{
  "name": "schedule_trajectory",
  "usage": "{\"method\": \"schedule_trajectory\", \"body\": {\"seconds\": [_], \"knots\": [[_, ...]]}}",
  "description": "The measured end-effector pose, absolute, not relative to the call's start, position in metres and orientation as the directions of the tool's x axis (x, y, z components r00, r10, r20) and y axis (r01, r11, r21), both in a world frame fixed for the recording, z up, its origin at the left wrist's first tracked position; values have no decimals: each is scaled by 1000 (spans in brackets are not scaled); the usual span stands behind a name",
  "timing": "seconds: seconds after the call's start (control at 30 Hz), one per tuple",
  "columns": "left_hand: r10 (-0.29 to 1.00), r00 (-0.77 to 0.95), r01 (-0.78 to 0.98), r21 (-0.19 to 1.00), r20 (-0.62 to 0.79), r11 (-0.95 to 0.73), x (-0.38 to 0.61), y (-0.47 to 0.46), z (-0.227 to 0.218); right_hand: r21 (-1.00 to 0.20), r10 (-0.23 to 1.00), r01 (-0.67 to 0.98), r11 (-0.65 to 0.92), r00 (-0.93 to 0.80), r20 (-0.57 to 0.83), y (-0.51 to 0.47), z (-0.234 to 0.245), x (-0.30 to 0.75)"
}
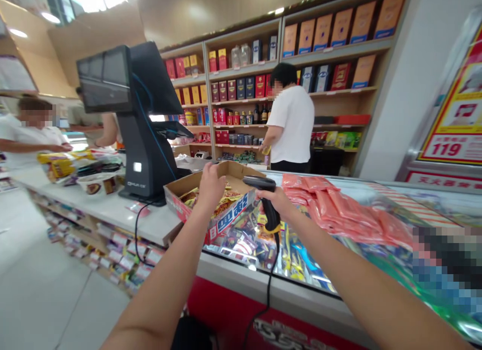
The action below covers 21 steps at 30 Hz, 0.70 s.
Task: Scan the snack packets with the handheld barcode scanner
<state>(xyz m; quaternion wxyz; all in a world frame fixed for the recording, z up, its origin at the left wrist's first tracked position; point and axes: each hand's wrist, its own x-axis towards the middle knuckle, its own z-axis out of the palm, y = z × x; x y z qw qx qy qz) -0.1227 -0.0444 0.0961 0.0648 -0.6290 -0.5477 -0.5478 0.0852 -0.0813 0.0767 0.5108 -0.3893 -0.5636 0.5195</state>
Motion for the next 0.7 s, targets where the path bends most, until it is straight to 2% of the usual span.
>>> {"method": "schedule_trajectory", "body": {"seconds": [0.07,0.13,0.23,0.3,0.37,0.43,0.53,0.6,0.7], "knots": [[704,10,764,449,710,-464,-96,-47,90,-982,976,-79,169,-126,178,-80,72,101],[778,261,736,404,571,-543,-68,-49,79,-981,981,-80,175,-67,181,-77,67,119],[752,603,673,338,266,-658,-35,-49,56,-987,989,-68,149,17,148,-75,58,145],[709,701,662,301,76,-687,-18,-46,39,-990,990,-60,130,70,126,-75,52,159],[721,692,700,287,-47,-653,-4,-40,28,-990,988,-67,121,108,114,-76,47,168],[781,620,766,266,-67,-585,8,-31,22,-991,986,-73,115,127,105,-75,41,173],[870,488,844,218,71,-491,22,-12,21,-993,989,-68,95,118,87,-72,31,176],[899,413,870,229,149,-437,26,2,18,-996,992,-49,80,97,75,-70,24,178],[932,332,852,378,148,-363,23,19,9,-996,995,-43,78,72,75,-69,17,182]]}}
